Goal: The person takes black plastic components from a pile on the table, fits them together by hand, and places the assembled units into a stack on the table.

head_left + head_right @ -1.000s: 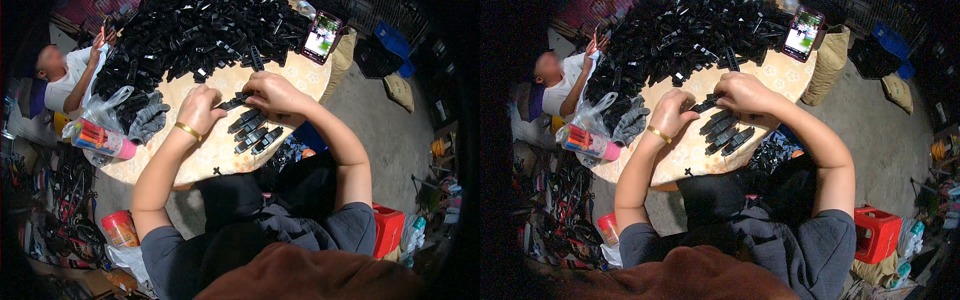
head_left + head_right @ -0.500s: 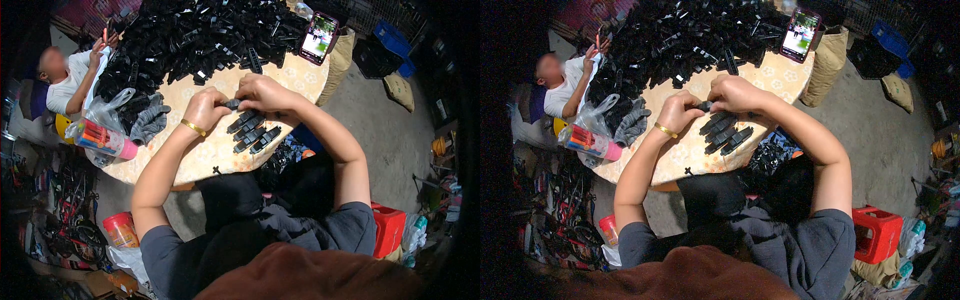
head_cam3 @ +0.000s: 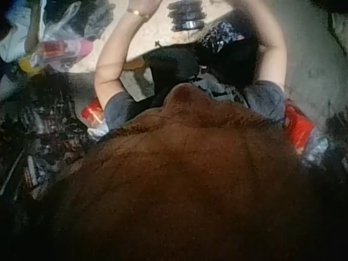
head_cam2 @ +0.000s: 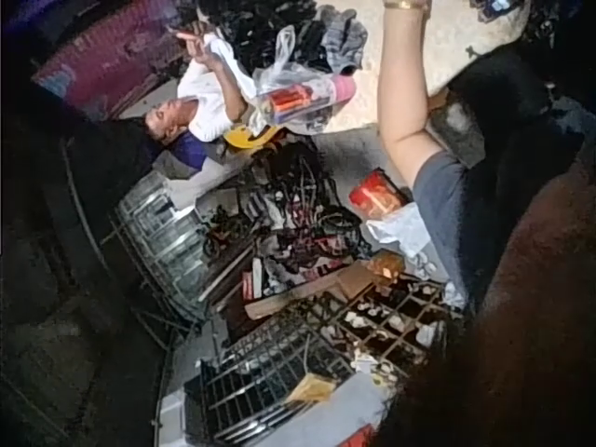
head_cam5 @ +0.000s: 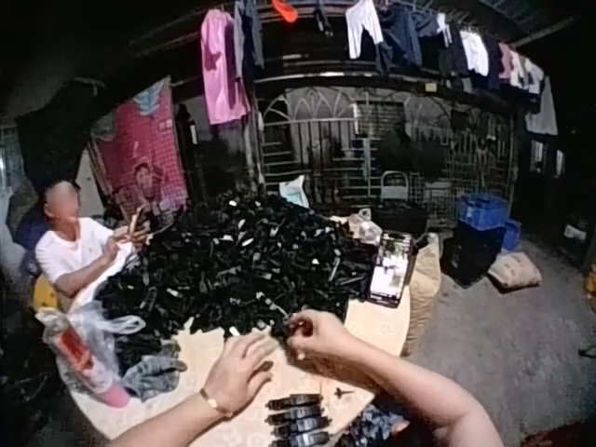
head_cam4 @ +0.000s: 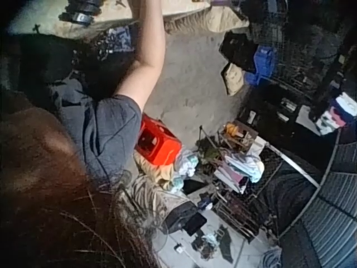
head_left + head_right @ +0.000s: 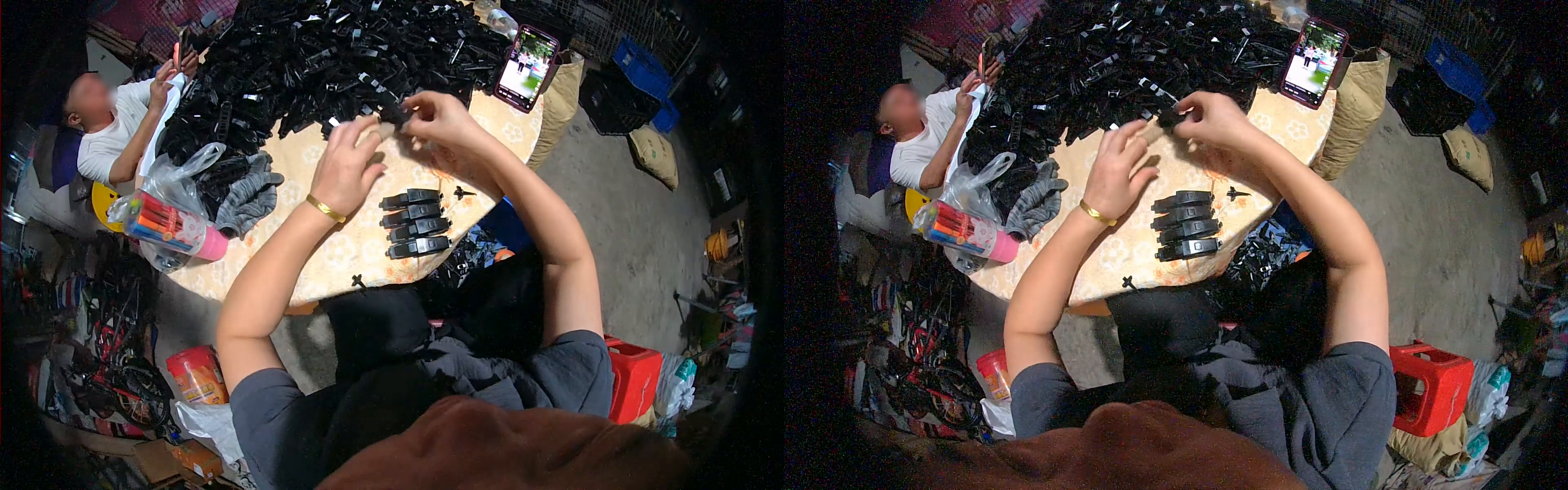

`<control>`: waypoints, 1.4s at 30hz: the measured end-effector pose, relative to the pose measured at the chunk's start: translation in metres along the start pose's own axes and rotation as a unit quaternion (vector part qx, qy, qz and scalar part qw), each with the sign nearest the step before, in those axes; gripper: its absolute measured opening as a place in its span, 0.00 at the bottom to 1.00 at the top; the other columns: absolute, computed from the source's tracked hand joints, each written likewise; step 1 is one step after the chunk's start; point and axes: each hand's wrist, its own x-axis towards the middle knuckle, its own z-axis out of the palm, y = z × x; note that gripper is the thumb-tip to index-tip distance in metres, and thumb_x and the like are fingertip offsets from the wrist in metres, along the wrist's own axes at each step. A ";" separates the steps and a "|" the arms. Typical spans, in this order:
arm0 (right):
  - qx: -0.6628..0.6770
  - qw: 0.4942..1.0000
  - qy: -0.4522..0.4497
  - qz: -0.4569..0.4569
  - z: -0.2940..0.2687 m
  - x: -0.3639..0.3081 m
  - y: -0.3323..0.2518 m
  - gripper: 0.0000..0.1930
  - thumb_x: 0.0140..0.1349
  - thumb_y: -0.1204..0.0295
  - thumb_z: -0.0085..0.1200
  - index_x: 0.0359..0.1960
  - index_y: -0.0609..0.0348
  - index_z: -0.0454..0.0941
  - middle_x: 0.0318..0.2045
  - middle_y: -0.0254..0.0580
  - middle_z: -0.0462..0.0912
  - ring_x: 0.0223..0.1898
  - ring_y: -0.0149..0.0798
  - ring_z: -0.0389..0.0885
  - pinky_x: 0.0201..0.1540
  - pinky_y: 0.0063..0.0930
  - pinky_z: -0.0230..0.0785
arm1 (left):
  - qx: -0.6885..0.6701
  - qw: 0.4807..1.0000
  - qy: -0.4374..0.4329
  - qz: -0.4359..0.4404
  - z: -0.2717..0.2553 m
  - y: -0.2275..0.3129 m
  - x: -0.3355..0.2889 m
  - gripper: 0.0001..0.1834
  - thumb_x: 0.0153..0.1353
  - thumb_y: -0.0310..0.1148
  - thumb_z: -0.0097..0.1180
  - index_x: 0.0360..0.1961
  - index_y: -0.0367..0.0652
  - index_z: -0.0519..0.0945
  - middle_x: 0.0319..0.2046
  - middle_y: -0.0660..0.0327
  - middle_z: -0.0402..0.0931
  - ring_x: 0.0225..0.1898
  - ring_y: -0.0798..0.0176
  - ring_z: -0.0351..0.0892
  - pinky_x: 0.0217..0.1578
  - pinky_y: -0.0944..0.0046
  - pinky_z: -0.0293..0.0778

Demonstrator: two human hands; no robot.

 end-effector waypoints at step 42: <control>-0.234 0.926 -0.074 -0.286 -0.001 -0.014 -0.025 0.13 0.45 0.73 0.62 0.35 0.61 0.81 0.29 0.46 0.80 0.33 0.48 0.79 0.37 0.38 0.70 | -0.078 0.974 -0.084 -0.194 0.003 -0.026 -0.010 0.15 0.43 0.31 0.68 0.33 0.38 0.82 0.29 0.55 0.76 0.29 0.58 0.77 0.33 0.63 0.73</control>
